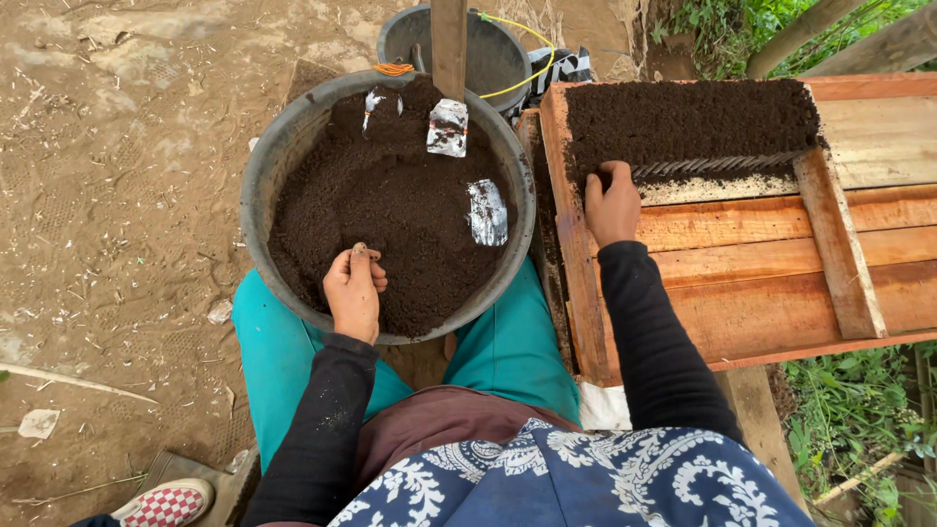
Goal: The person sits on the ground and repeatedly takes small seed packets from a bucket of soil, opens them, and wraps the contents in soil to form small balls. They then place these soil balls into a wooden tray filled with soil.
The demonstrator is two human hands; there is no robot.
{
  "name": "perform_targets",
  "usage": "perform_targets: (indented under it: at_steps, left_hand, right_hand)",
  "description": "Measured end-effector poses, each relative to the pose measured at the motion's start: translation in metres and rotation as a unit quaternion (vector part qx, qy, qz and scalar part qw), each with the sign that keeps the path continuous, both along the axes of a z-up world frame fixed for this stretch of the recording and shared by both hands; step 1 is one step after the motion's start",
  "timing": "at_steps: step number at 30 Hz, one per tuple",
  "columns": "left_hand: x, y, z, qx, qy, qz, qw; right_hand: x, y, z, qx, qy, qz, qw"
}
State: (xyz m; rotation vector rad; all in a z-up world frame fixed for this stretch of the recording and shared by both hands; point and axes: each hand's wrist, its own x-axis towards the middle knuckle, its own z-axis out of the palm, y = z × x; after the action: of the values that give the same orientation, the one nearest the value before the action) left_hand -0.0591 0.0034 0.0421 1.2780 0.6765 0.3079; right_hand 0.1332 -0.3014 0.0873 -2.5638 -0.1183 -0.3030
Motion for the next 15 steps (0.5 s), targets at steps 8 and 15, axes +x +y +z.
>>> perform_targets:
  at_steps: [8,15]
  left_hand:
    - [-0.002,0.002,-0.001,0.007,-0.008,-0.001,1.000]
    - [-0.005,0.008,0.007,0.002,-0.013,0.008,1.000]
  right_hand:
    - [-0.044,0.096,-0.061,-0.343,-0.066,0.205,0.914]
    - [-0.096,0.144,-0.125,-0.015,0.353,0.368,0.860]
